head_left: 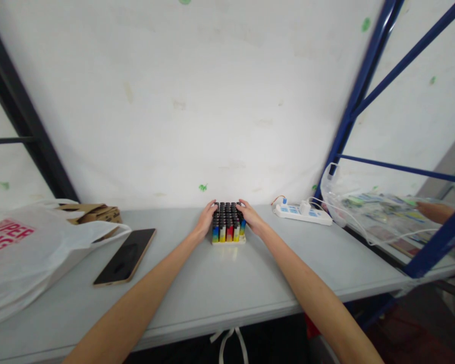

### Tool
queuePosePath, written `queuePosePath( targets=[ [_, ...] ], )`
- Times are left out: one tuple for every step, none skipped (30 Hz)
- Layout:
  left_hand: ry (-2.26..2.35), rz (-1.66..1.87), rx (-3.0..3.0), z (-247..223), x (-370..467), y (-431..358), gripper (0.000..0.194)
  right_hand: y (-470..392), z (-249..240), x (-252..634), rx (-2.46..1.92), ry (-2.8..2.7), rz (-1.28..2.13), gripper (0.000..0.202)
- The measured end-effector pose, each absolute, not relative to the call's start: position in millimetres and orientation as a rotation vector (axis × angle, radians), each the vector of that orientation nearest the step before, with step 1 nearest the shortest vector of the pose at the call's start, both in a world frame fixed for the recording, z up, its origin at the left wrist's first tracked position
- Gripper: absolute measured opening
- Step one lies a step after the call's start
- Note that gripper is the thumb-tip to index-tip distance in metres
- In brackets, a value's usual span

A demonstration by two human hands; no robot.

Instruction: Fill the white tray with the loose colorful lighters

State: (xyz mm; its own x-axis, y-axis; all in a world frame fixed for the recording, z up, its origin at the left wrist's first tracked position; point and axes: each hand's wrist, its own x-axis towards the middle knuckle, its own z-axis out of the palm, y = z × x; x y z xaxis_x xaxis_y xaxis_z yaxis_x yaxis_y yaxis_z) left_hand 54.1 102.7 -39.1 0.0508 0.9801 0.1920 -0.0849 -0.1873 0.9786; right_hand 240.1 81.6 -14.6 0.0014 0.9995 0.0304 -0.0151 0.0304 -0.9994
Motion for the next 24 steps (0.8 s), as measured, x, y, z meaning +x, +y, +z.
queuePosePath(
  targets=[
    [1.007, 1.342, 1.317, -40, 54, 103, 0.05, 81, -14, 241, -1.18, -1.216, 1.185, 0.056],
    [1.004, 1.344, 1.319, -40, 54, 103, 0.05, 80, -14, 241, -1.185, -1.218, 1.177, 0.054],
    [1.004, 1.346, 1.32, -41, 53, 104, 0.05, 79, -13, 242, -1.194, -1.219, 1.172, 0.052],
    [1.005, 1.346, 1.32, -41, 53, 104, 0.05, 78, -13, 243, -1.207, -1.218, 1.171, 0.051],
    [1.007, 1.346, 1.32, -41, 53, 105, 0.05, 78, -13, 244, -1.223, -1.216, 1.176, 0.051],
    [1.01, 1.344, 1.32, -42, 53, 106, 0.051, 78, -13, 244, -1.234, -1.216, 1.185, 0.052],
    [1.013, 1.342, 1.32, -42, 53, 106, 0.052, 78, -13, 245, -1.238, -1.218, 1.195, 0.053],
    [1.015, 1.339, 1.319, -42, 53, 107, 0.053, 78, -13, 246, -1.233, -1.223, 1.203, 0.054],
    [1.017, 1.338, 1.318, -42, 53, 108, 0.054, 78, -14, 246, -1.22, -1.228, 1.207, 0.055],
    [1.019, 1.337, 1.317, -42, 53, 108, 0.054, 79, -14, 247, -1.204, -1.232, 1.211, 0.056],
    [1.02, 1.337, 1.316, -42, 53, 109, 0.054, 79, -14, 247, -1.189, -1.234, 1.215, 0.056],
    [1.021, 1.338, 1.314, -42, 52, 109, 0.054, 79, -13, 248, -1.178, -1.232, 1.22, 0.056],
    [1.022, 1.339, 1.311, -42, 52, 109, 0.053, 78, -13, 248, -1.173, -1.228, 1.223, 0.056],
    [1.023, 1.34, 1.307, -42, 52, 109, 0.052, 78, -12, 248, -1.173, -1.224, 1.225, 0.055],
    [1.022, 1.341, 1.304, -42, 52, 108, 0.051, 77, -12, 248, -1.177, -1.221, 1.225, 0.053],
    [1.02, 1.342, 1.302, -42, 52, 108, 0.049, 77, -11, 249, -1.182, -1.218, 1.223, 0.051],
    [1.017, 1.343, 1.299, -41, 52, 107, 0.048, 76, -11, 249, -1.186, -1.218, 1.219, 0.049],
    [1.014, 1.344, 1.296, -41, 52, 106, 0.046, 76, -11, 249, -1.188, -1.22, 1.216, 0.047],
    [1.011, 1.346, 1.293, -40, 52, 105, 0.046, 76, -12, 249, -1.186, -1.228, 1.212, 0.047],
    [1.008, 1.349, 1.29, -40, 52, 104, 0.045, 77, -12, 250, -1.183, -1.243, 1.203, 0.047],
    [1.005, 1.351, 1.287, -39, 52, 103, 0.046, 79, -13, 251, -1.183, -1.269, 1.184, 0.048],
    [1.004, 1.353, 1.284, -39, 52, 102, 0.046, 81, -14, 251, -1.188, -1.306, 1.148, 0.049],
    [1.003, 1.355, 1.281, -39, 52, 101, 0.046, 83, -15, 252, -1.198, -1.357, 1.089, 0.049],
    [1.002, 1.356, 1.278, -40, 52, 101, 0.046, 86, -14, 253, -1.212, -1.423, 1.003, 0.048]
  ],
)
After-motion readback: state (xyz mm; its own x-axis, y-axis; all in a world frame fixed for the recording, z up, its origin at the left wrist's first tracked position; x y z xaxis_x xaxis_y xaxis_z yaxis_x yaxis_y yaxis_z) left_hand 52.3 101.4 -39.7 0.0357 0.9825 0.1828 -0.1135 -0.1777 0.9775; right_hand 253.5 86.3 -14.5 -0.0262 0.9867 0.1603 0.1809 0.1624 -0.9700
